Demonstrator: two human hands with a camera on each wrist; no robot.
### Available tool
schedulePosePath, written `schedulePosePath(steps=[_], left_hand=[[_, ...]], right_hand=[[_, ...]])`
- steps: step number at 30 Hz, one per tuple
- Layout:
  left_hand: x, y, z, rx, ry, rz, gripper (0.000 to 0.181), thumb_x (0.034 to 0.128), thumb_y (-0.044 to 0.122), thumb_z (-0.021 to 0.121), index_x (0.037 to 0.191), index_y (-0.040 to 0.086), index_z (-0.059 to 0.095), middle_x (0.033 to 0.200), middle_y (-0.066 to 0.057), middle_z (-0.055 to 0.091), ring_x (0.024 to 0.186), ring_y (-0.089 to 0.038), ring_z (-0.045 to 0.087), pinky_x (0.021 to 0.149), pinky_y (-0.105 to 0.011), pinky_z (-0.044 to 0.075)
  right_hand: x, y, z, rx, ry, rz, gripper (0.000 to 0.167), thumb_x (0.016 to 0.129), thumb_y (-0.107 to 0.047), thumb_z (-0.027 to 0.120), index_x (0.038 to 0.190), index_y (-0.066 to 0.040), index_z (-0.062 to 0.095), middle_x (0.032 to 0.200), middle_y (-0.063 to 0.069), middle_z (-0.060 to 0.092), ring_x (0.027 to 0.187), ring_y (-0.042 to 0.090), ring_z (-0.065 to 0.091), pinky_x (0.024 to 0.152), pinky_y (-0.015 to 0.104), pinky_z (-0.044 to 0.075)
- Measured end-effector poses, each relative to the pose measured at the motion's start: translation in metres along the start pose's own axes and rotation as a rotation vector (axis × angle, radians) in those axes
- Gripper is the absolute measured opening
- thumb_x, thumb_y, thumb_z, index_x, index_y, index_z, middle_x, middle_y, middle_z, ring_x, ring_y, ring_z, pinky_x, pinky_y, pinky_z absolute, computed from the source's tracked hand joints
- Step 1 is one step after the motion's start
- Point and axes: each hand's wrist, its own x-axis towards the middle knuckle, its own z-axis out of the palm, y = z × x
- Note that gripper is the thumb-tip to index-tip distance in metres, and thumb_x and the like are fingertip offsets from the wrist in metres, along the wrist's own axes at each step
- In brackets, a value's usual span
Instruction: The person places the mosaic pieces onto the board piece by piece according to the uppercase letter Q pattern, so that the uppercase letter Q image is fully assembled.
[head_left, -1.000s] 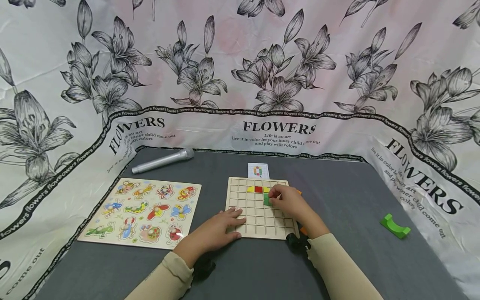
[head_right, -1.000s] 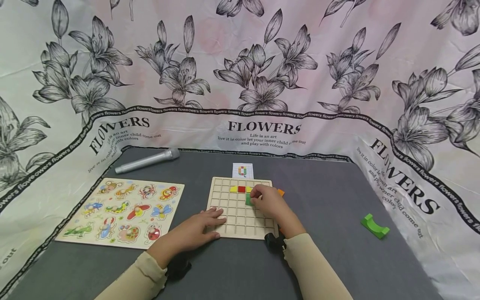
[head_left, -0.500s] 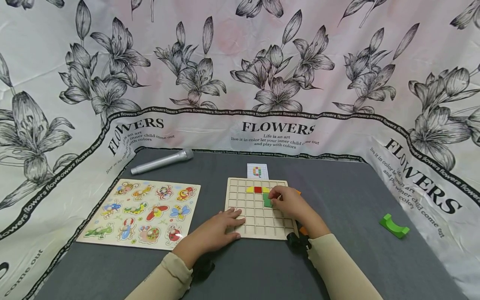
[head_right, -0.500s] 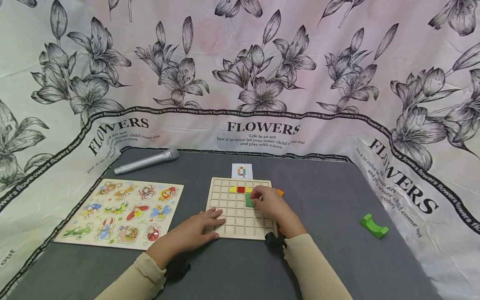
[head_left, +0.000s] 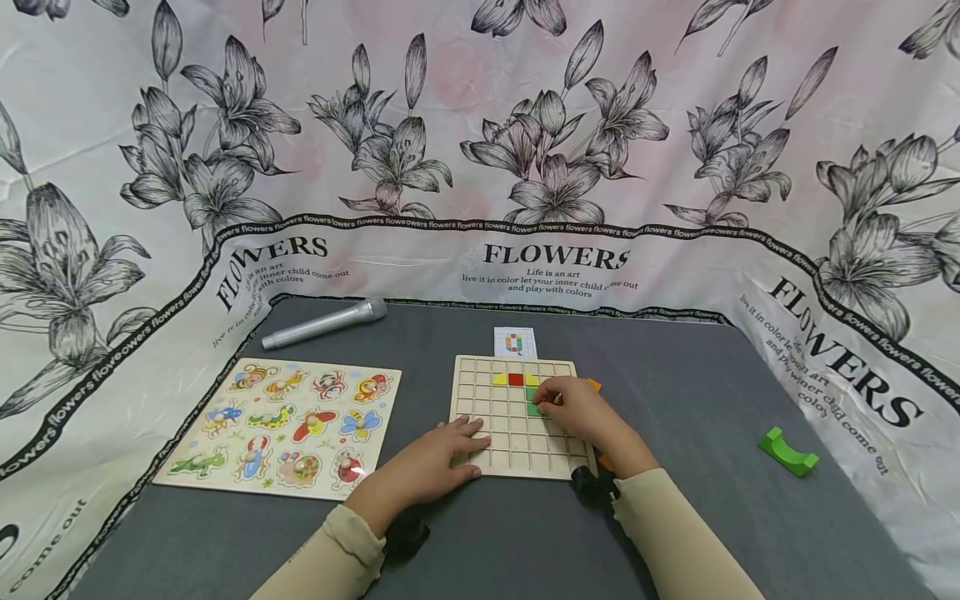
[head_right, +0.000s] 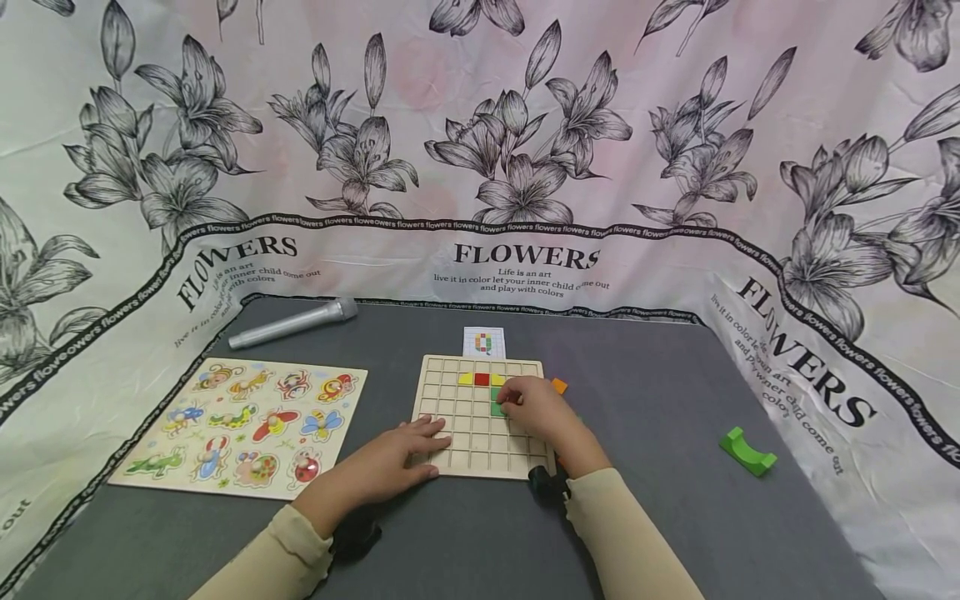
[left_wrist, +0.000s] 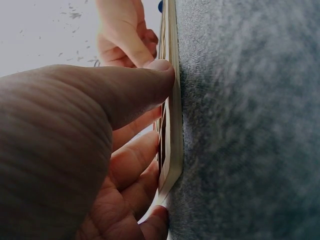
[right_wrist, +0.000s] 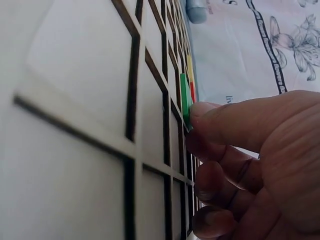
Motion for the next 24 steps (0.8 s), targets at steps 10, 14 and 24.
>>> schedulePosePath(steps=[10, 14, 24], left_hand=[[0.0, -0.001, 0.0, 0.003, 0.0, 0.003, 0.051, 0.106, 0.025, 0.074, 0.155, 0.015, 0.064, 0.173, -0.007, 0.045, 0.167, -0.032, 0.031, 0.138, -0.057, 0.023], [0.0, -0.001, 0.0, 0.005, -0.003, 0.003, 0.051, 0.1061, 0.025, 0.074, 0.155, 0.015, 0.064, 0.173, -0.007, 0.045, 0.167, -0.032, 0.03, 0.138, -0.056, 0.023], [0.0, 0.001, -0.001, -0.006, -0.011, -0.007, 0.051, 0.1059, 0.024, 0.074, 0.155, 0.014, 0.064, 0.173, -0.008, 0.044, 0.167, -0.033, 0.03, 0.139, -0.056, 0.023]], right_hand=[[-0.003, 0.026, -0.03, 0.013, 0.16, 0.073, 0.018, 0.109, -0.012, 0.066, 0.12, -0.005, 0.077, 0.111, 0.013, 0.075, 0.086, 0.024, 0.064, 0.07, 0.036, 0.055], [-0.011, 0.047, -0.047, 0.012, 0.205, 0.138, 0.021, 0.111, -0.014, 0.064, 0.124, -0.002, 0.074, 0.117, 0.018, 0.074, 0.098, 0.031, 0.068, 0.077, 0.043, 0.059], [-0.04, 0.081, -0.061, -0.045, 0.08, 0.12, 0.018, 0.107, -0.015, 0.069, 0.119, -0.002, 0.076, 0.112, 0.016, 0.077, 0.108, 0.037, 0.072, 0.087, 0.053, 0.063]])
